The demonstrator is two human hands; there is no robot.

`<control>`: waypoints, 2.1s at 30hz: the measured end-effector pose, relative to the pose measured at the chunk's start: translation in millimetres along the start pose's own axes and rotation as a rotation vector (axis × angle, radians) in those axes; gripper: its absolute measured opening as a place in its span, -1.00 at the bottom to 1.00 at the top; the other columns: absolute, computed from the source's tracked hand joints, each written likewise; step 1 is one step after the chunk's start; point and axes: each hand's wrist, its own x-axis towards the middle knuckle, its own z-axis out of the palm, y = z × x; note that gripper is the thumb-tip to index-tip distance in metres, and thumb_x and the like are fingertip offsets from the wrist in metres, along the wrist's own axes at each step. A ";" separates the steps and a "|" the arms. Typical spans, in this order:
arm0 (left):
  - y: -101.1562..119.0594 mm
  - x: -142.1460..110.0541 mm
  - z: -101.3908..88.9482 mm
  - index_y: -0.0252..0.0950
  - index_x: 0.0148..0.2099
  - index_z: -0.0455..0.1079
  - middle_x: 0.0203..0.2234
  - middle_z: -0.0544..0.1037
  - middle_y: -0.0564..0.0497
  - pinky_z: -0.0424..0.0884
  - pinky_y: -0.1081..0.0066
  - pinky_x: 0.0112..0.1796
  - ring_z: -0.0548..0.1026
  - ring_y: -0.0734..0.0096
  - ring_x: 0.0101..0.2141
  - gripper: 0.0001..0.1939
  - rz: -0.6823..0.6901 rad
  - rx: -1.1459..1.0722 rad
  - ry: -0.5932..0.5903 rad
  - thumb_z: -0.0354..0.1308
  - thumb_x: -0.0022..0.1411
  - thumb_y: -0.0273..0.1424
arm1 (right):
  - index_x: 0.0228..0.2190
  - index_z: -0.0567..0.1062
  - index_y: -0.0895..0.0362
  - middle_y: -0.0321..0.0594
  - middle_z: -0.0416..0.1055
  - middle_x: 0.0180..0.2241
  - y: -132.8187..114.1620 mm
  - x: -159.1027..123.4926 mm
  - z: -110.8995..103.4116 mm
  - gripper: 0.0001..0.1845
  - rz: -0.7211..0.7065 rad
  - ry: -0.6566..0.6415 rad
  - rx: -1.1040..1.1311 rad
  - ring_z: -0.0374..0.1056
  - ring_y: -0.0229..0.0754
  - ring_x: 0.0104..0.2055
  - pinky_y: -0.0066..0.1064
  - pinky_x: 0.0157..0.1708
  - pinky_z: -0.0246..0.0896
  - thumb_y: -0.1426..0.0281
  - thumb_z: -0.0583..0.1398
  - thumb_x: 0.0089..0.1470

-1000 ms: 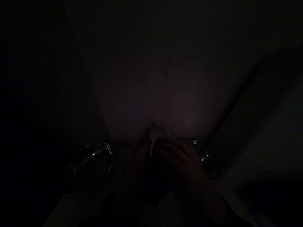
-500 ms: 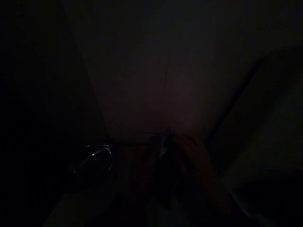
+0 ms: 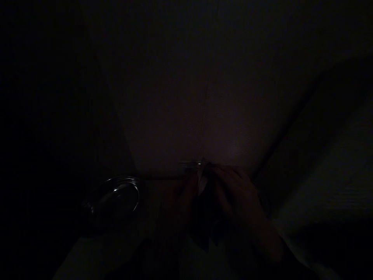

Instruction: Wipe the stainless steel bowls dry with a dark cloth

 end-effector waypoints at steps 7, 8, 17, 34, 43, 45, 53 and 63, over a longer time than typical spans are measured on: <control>1.7 3.9 -4.8 -0.29 -0.37 0.56 -0.50 0.60 -0.03 0.38 0.42 -0.43 0.54 0.28 -0.39 -0.65 -0.013 -0.016 -0.088 0.20 0.04 -0.09 | -0.06 0.44 0.20 -0.09 0.47 -0.03 -11.0 -1.9 -0.3 -0.69 -0.143 -0.029 0.050 0.30 0.00 -0.05 -0.12 -0.17 0.32 0.46 0.11 0.15; 1.4 3.3 -4.5 -0.29 -0.39 0.56 -0.52 0.60 -0.02 0.38 0.44 -0.45 0.54 0.28 -0.40 -0.66 -0.025 -0.016 -0.103 0.21 0.02 -0.09 | -0.06 0.44 0.21 -0.09 0.48 -0.04 -9.3 -1.4 0.1 -0.69 -0.104 -0.016 0.043 0.31 -0.02 -0.07 -0.12 -0.17 0.32 0.47 0.10 0.15; -0.1 8.1 -3.9 -0.28 -0.38 0.56 -0.46 0.63 -0.01 0.43 0.43 -0.33 0.57 0.28 -0.33 -0.75 0.024 -0.093 -0.097 0.25 -0.02 -0.20 | -0.08 0.46 0.21 -0.11 0.47 -0.03 -15.2 -2.3 -0.9 -0.70 -0.178 -0.004 0.047 0.29 0.01 -0.05 -0.12 -0.19 0.32 0.45 0.12 0.14; -2.7 3.5 -2.5 -0.28 -0.41 0.57 -0.48 0.63 -0.02 0.44 0.41 -0.39 0.58 0.21 -0.33 -0.73 0.010 -0.022 -0.135 0.25 -0.02 -0.17 | -0.02 0.41 0.27 -0.04 0.46 -0.03 -6.3 0.3 -0.5 -0.67 0.009 0.012 0.026 0.29 -0.03 -0.06 -0.13 -0.13 0.34 0.49 0.04 0.19; 12.6 3.5 -2.7 -0.25 -0.43 0.51 -0.44 0.62 -0.05 0.44 0.45 -0.43 0.57 0.30 -0.39 -0.73 -0.041 -0.128 0.027 0.18 0.07 -0.16 | -0.08 0.46 0.22 -0.08 0.46 -0.01 -26.8 -9.2 5.4 -0.69 -0.215 0.047 0.036 0.26 0.03 -0.03 -0.12 -0.18 0.28 0.43 0.14 0.13; 12.4 2.8 -3.1 -0.26 -0.47 0.51 -0.51 0.61 -0.04 0.41 0.46 -0.49 0.56 0.30 -0.43 -0.74 -0.048 -0.059 0.032 0.19 0.06 -0.18 | -0.10 0.47 0.22 -0.08 0.48 -0.04 -23.8 -7.3 4.4 -0.72 -0.210 0.053 0.025 0.28 -0.01 -0.06 -0.16 -0.21 0.28 0.45 0.13 0.14; -2.7 7.0 -1.5 -0.30 -0.39 0.56 -0.49 0.62 -0.03 0.42 0.45 -0.44 0.57 0.28 -0.39 -0.70 -0.013 -0.105 -0.031 0.26 -0.03 -0.15 | -0.09 0.47 0.26 -0.03 0.50 -0.08 -17.4 -2.4 1.7 -0.69 -0.085 0.031 -0.033 0.32 -0.02 -0.10 -0.18 -0.20 0.30 0.49 0.10 0.13; -0.6 3.7 -2.4 -0.28 -0.36 0.57 -0.46 0.63 -0.01 0.43 0.43 -0.37 0.57 0.26 -0.35 -0.74 0.028 -0.063 -0.088 0.25 0.01 -0.19 | -0.04 0.44 0.21 -0.05 0.49 -0.07 -13.1 -1.5 1.6 -0.66 -0.015 0.005 -0.057 0.31 -0.02 -0.11 -0.14 -0.18 0.32 0.49 0.07 0.15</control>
